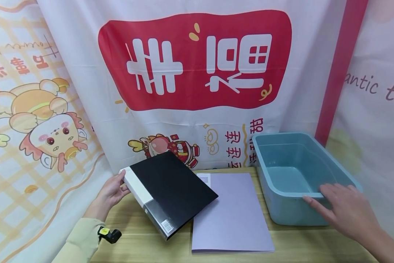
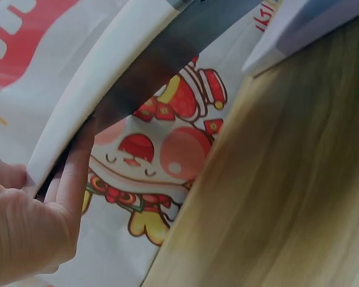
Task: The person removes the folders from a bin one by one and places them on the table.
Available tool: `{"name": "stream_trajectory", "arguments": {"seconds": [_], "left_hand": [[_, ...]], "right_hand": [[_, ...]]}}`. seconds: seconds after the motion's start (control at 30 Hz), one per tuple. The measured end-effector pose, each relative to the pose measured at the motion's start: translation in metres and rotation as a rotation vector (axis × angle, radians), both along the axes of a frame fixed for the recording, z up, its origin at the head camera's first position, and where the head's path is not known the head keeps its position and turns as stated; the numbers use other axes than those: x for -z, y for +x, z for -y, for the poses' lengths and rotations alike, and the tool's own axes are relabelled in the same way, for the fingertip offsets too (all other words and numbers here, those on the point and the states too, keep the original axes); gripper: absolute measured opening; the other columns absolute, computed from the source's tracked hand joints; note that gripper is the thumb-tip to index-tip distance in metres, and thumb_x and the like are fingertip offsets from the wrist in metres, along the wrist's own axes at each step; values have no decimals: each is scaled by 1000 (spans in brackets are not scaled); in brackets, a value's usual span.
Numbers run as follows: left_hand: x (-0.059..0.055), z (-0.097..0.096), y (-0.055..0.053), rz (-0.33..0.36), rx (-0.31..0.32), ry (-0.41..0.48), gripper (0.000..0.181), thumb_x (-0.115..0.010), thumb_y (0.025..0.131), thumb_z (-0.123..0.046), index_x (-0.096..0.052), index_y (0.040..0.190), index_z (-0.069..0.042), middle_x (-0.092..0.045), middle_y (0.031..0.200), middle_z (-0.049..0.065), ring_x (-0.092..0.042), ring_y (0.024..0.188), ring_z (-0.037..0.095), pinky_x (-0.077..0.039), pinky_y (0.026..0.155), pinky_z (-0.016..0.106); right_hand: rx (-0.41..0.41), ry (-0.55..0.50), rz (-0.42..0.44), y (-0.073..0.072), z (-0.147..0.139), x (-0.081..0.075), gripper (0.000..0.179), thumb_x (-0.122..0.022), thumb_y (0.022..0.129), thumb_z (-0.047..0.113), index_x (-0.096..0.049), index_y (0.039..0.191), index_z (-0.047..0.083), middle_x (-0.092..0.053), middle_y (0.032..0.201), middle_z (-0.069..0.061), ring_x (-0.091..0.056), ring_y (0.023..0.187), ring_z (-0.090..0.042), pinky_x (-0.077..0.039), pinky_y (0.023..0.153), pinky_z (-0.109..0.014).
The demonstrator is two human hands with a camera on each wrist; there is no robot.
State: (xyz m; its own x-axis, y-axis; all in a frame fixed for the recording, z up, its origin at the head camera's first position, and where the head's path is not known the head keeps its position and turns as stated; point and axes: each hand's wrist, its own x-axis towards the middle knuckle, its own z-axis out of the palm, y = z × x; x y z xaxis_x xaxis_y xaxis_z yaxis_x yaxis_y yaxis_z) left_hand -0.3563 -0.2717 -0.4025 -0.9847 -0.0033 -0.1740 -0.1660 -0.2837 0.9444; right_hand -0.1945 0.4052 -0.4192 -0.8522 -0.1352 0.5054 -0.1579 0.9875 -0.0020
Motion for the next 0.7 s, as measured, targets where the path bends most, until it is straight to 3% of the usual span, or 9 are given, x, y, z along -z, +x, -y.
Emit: {"name": "stream_trajectory", "arguments": {"seconds": [0.13,0.43,0.7], "left_hand": [[7,6,-2,0,12,-24,38,-40,111,-32,-43,135,-3,-65,103,-2,-72,93,20,-60,90,41],[17,10,-3,13,8,-102,42,-43,111,-35,-41,136,-1,-62,102,0,-71,90,19,-60,85,36],[24,15,-8,20,-12,-285,43,-43,111,-35,-45,130,3,-56,101,5,-69,80,17,-61,75,34]], "right_hand": [[5,-5,11,-1,-1,1,44,-71,90,55,-49,72,21,-42,65,6,-42,63,-17,-34,56,-34],[5,-2,6,-1,-1,2,45,-71,90,55,-47,72,21,-40,64,7,-41,62,-16,-34,56,-34],[-18,3,-35,-1,-1,2,46,-74,89,53,-45,71,22,-38,64,7,-39,62,-15,-31,56,-34]]}}
